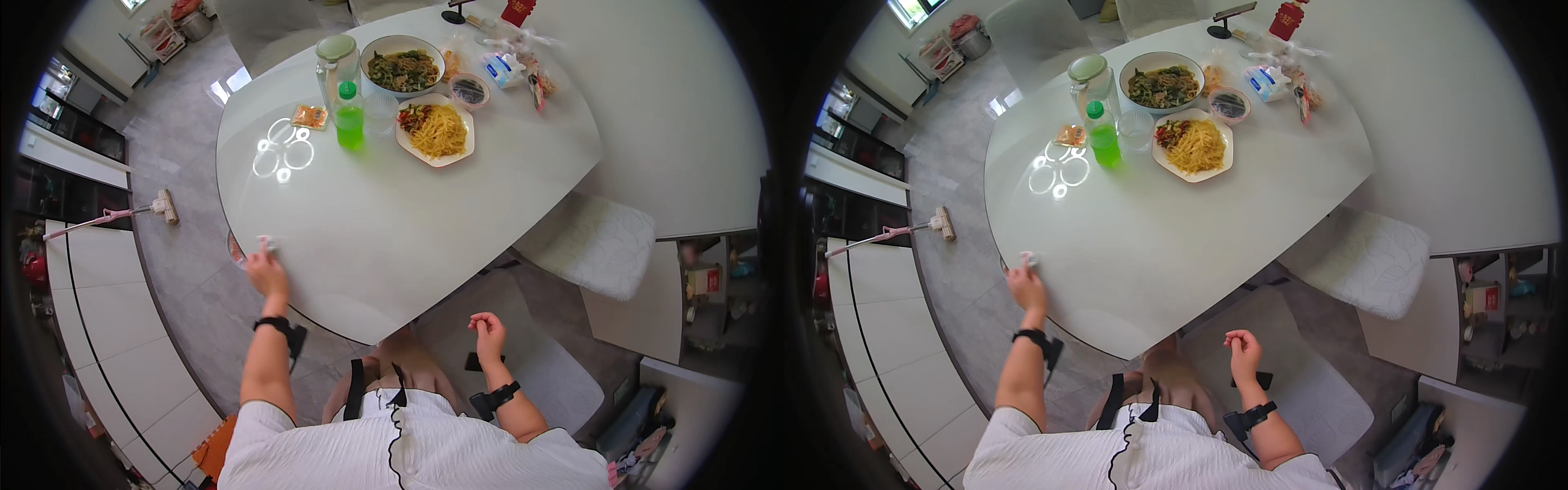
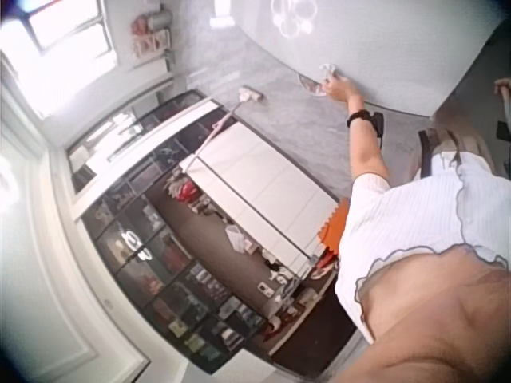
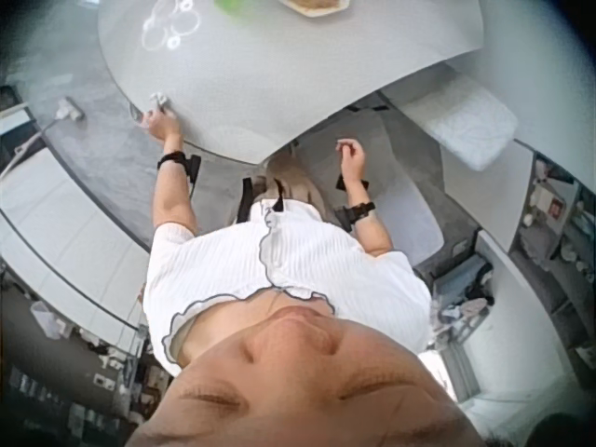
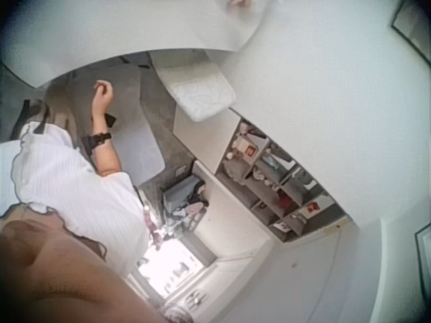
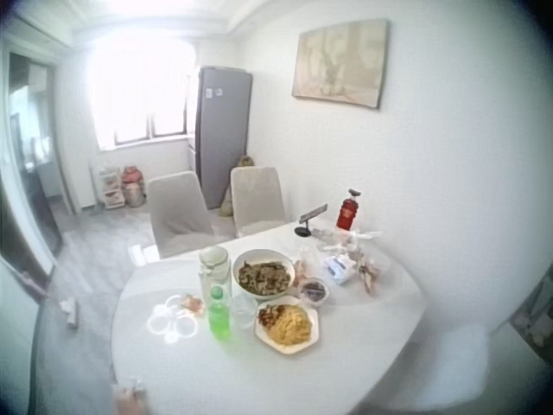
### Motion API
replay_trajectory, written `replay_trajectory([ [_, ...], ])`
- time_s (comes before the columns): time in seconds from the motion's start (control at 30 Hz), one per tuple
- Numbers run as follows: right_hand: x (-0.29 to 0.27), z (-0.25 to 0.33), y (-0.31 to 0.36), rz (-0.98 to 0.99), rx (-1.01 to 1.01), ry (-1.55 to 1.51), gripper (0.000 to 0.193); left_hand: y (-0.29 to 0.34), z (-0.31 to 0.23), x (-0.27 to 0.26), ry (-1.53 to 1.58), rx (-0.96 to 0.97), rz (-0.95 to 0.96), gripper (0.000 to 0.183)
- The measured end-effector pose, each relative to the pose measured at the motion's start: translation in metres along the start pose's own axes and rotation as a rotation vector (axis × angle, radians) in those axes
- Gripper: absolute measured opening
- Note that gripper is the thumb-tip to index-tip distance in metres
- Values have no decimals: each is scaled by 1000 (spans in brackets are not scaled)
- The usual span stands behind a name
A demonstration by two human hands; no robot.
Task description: The person cleans a dining table using a cloth, wiping the surface around plates of food and a green bottle. They move to the kitchen sink to rinse the cloth under running water, then return to the table to continue wiping the surface and edges.
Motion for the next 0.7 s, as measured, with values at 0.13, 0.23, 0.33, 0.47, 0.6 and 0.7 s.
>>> replay_trajectory([
  [0.13,7,-14,-1,-21,54,-33,16,-4,-65,25,46,137,13,43],
  [0.23,26,-13,-6,66,30,-13,15,56,-200,32,141,554,203,52],
  [0.33,40,2,-12,150,32,114,15,116,-266,25,413,806,402,48],
  [0.47,23,9,-24,98,-55,97,16,33,-212,43,360,471,179,44],
  [0.6,10,1,-32,-1,5,48,16,-83,-145,69,115,147,-58,41],
  [0.7,8,-3,-36,-41,58,6,16,-103,-205,93,188,199,-23,38],
])
Point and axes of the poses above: each hand's wrist, its own y-axis away from the middle knuckle, its own x-axis out of the palm, z = x × y, the point moved 7 cm from there along -y, towards the middle knuckle, and after that the axes turned 3 degrees about z, right-handed, at the moved point
